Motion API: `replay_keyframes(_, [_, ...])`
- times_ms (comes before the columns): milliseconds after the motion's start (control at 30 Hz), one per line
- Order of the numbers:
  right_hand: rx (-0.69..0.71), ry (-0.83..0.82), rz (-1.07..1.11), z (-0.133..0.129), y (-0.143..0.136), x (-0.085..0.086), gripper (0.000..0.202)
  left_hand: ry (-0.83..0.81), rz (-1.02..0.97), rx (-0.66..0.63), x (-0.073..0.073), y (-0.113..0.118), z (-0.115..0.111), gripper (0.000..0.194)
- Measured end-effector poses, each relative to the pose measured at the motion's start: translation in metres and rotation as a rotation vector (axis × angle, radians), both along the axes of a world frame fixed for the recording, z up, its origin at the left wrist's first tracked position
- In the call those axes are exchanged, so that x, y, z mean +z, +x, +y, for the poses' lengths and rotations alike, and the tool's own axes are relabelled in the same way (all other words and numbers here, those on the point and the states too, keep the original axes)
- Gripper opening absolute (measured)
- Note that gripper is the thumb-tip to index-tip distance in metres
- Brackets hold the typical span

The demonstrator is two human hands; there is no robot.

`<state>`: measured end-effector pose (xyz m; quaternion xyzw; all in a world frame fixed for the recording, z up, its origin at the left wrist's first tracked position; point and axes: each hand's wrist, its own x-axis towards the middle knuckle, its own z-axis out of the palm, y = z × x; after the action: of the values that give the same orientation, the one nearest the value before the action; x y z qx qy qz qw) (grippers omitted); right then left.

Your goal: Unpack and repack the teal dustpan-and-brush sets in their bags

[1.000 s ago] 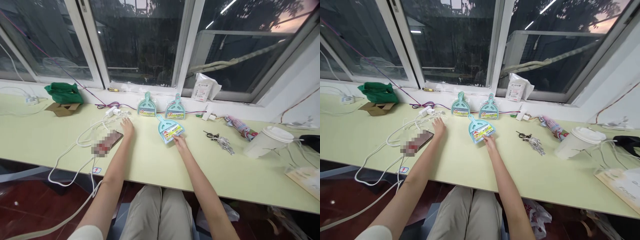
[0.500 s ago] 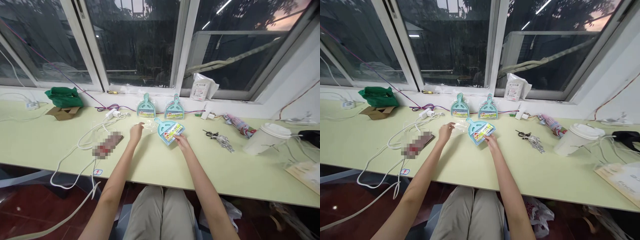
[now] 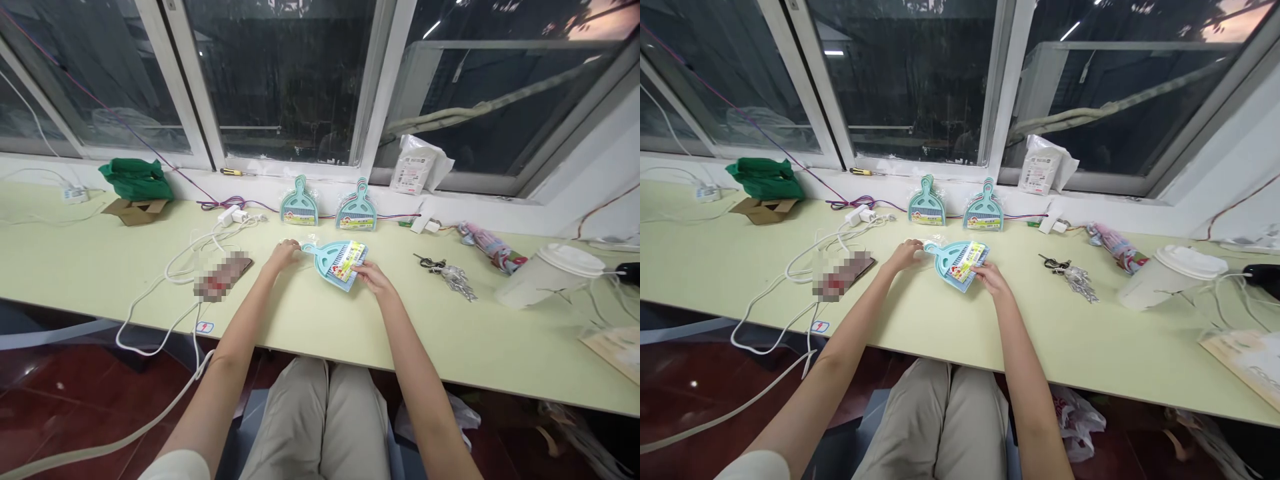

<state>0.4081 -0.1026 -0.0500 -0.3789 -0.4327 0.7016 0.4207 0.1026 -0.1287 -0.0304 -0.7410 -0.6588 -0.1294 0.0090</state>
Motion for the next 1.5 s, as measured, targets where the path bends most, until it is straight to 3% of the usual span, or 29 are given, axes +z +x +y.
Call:
replay_keyframes(100, [0.003,-0.014,-0.016,0.001,0.006,-0.001,0.025,-0.017,0.014,0.08,-0.01,0.008,-0.005,0.026])
replay_keyframes(367, [0.033,-0.11,-0.014,0.004,0.013,-0.003,0.026,-0.015,0.114,0.181,-0.015,0.016,-0.011,0.035])
replay_keyframes(567, [-0.157,-0.049,-0.007,-0.001,-0.007,-0.005,0.024,0.093,0.134,0.214,-0.014,0.023,-0.013,0.036])
replay_keyframes(833, [-0.095,-0.029,0.083,-0.012,-0.036,-0.012,0.025,0.197,0.051,0.158,-0.008,0.044,-0.02,0.033])
replay_keyframes(1033, [-0.179,0.031,0.183,-0.016,-0.049,-0.02,0.025,0.344,-0.258,-0.093,0.0,0.06,-0.024,0.027])
replay_keyframes(1100, [-0.185,0.035,0.178,-0.017,-0.05,-0.019,0.027,0.393,-0.311,-0.124,0.002,0.066,-0.027,0.022])
replay_keyframes(1167, [-0.201,0.04,0.179,-0.019,-0.05,-0.018,0.029,0.467,-0.38,-0.05,0.004,0.072,-0.03,0.02])
replay_keyframes(1300, [-0.246,0.086,0.235,-0.022,-0.05,-0.012,0.029,0.546,-0.768,0.334,0.005,0.08,-0.027,0.059])
replay_keyframes(1367, [-0.255,0.102,0.256,-0.023,-0.05,-0.009,0.028,0.413,-1.117,0.349,0.002,0.082,-0.022,0.063])
replay_keyframes(1433, [-0.261,0.107,0.255,-0.025,-0.05,-0.007,0.028,0.175,-1.434,0.172,-0.002,0.087,-0.017,0.061])
replay_keyframes(1500, [-0.286,0.115,0.251,-0.025,-0.049,-0.005,0.029,-0.039,-1.628,-0.029,-0.008,0.095,-0.014,0.06])
